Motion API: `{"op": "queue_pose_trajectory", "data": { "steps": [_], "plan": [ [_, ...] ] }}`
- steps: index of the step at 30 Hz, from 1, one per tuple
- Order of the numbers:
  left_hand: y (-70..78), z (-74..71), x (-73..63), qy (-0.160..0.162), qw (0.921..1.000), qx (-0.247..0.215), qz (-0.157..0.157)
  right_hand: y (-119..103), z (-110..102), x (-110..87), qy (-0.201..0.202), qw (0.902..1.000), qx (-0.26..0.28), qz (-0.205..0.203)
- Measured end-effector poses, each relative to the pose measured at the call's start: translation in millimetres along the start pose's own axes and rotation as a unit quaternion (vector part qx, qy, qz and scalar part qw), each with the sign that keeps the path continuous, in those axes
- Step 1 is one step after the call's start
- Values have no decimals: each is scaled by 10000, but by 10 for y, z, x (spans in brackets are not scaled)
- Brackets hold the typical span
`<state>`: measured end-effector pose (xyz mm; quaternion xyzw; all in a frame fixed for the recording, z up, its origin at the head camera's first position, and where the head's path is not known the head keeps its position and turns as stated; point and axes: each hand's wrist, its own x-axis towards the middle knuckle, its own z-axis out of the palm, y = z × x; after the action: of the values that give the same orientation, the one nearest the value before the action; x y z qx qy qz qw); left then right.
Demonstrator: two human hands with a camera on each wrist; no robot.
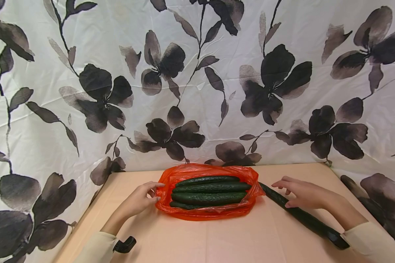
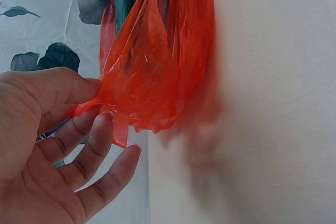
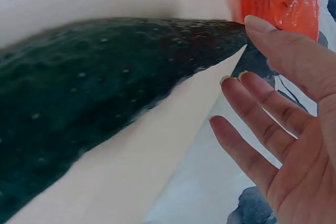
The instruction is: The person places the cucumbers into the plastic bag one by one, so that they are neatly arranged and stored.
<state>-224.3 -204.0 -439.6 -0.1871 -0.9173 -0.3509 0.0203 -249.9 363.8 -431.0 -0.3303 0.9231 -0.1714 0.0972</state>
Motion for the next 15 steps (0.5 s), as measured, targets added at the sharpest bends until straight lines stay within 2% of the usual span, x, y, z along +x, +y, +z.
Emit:
{"op": "queue_pose_trajectory", "data": {
  "steps": [3, 8, 11, 15],
  "plan": [
    [-8, 3, 6, -4, 10000, -7, 14, 28, 32, -12, -126, 9996, 126, 227],
    [-5, 7, 5, -13, 10000, -12, 2, 62, 97, -30, -320, 9985, 338, 274],
    [-2, 8, 5, -23, 10000, 3, -14, 73, 129, -47, -333, 9986, 327, 242],
    [-6, 10, 7, -21, 10000, 6, -42, 67, 158, -49, -389, 9978, 231, 483]
  ]
}}
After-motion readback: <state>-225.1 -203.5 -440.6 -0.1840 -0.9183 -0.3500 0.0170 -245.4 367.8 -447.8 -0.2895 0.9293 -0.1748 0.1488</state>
